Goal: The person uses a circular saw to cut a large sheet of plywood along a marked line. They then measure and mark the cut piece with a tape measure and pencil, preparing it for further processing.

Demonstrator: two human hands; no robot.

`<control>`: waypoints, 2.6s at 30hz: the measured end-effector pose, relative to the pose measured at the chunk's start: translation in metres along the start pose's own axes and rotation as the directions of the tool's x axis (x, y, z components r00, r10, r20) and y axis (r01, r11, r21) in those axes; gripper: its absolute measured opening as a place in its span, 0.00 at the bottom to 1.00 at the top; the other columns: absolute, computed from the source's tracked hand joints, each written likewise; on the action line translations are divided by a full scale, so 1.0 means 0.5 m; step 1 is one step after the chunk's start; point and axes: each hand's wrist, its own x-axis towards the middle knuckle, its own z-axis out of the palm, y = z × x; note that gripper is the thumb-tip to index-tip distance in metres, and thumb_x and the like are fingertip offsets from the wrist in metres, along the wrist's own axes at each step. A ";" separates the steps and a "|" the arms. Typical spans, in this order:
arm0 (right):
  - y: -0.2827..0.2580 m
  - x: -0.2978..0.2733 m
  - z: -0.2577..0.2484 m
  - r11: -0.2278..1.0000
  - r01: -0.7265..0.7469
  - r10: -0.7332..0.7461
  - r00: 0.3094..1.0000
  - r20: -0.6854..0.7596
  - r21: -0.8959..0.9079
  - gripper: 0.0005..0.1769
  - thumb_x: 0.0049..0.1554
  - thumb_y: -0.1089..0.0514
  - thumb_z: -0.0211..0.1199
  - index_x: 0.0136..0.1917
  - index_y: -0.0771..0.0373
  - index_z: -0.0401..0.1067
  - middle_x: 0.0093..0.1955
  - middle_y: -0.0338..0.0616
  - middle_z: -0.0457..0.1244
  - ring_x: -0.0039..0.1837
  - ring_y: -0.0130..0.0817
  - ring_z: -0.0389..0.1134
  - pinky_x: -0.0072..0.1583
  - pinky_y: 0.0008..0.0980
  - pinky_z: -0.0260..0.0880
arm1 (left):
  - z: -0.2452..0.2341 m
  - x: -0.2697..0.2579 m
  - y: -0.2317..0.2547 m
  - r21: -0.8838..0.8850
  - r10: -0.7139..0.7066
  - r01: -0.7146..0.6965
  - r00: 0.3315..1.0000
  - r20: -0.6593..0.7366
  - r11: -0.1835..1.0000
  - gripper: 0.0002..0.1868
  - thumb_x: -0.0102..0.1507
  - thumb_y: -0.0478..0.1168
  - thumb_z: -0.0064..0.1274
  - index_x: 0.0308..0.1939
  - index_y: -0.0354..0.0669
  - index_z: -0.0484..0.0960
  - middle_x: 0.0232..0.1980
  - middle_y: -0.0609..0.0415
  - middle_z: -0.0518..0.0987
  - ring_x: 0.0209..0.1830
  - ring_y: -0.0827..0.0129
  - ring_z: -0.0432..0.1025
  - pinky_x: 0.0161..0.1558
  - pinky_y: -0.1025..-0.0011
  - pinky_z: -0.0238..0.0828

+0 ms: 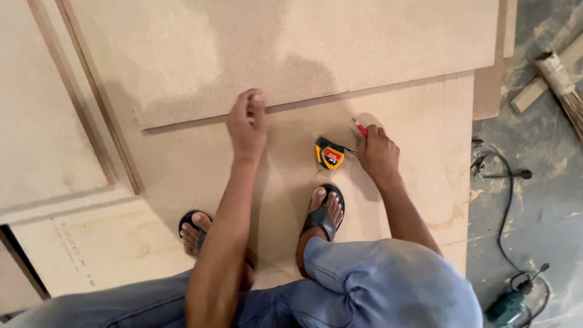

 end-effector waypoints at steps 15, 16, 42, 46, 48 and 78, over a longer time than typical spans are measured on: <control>-0.140 -0.112 0.063 0.931 0.307 -0.301 0.952 -0.063 0.197 0.24 0.57 0.50 0.65 0.64 0.59 0.68 0.65 0.52 0.60 0.68 0.53 0.60 0.69 0.51 0.59 | -0.169 0.004 -0.177 0.432 0.208 -0.101 0.956 -0.208 0.896 0.22 0.70 0.34 0.53 0.69 0.40 0.73 0.73 0.39 0.68 0.75 0.46 0.60 0.74 0.50 0.59; -0.133 -0.126 0.057 0.952 0.224 -0.225 0.974 -0.021 0.208 0.25 0.57 0.50 0.65 0.65 0.58 0.68 0.66 0.53 0.59 0.69 0.53 0.60 0.70 0.50 0.59 | -0.180 0.003 -0.177 0.469 0.225 -0.110 0.954 -0.196 0.876 0.25 0.69 0.34 0.53 0.71 0.40 0.72 0.75 0.38 0.67 0.76 0.45 0.59 0.75 0.48 0.56; 0.426 0.382 -0.138 0.942 -0.252 0.332 0.801 -0.497 0.222 0.39 0.74 0.55 0.41 0.86 0.72 0.25 0.89 0.60 0.25 0.89 0.57 0.28 0.88 0.53 0.28 | 0.002 0.174 -0.031 0.508 -0.293 0.287 0.953 -0.069 0.812 0.37 0.72 0.39 0.31 0.84 0.37 0.37 0.87 0.44 0.32 0.88 0.52 0.28 0.83 0.54 0.19; 0.169 0.424 -0.041 0.948 0.128 0.046 0.851 -0.523 0.292 0.40 0.81 0.52 0.47 0.85 0.71 0.23 0.90 0.56 0.23 0.90 0.46 0.34 0.87 0.53 0.27 | 0.276 0.159 0.049 0.212 0.155 -0.257 0.902 0.404 0.943 0.31 0.74 0.43 0.38 0.81 0.41 0.52 0.85 0.45 0.48 0.86 0.54 0.41 0.82 0.54 0.32; 0.034 0.429 -0.017 0.874 0.326 -0.096 0.843 -0.530 0.361 0.39 0.77 0.53 0.46 0.86 0.65 0.25 0.89 0.54 0.23 0.89 0.48 0.31 0.86 0.54 0.30 | 0.330 0.170 0.056 0.223 0.190 -0.343 0.838 0.512 0.912 0.32 0.73 0.36 0.31 0.83 0.43 0.52 0.87 0.49 0.48 0.89 0.59 0.42 0.86 0.57 0.37; -0.102 0.361 -0.008 0.977 0.160 -0.089 0.910 -0.405 0.144 0.32 0.71 0.55 0.51 0.82 0.69 0.48 0.87 0.66 0.39 0.87 0.61 0.35 0.81 0.61 0.30 | -0.279 -0.022 -0.175 0.614 -0.249 0.406 0.911 -0.328 0.677 0.36 0.75 0.46 0.32 0.80 0.28 0.42 0.85 0.35 0.39 0.85 0.46 0.30 0.81 0.50 0.25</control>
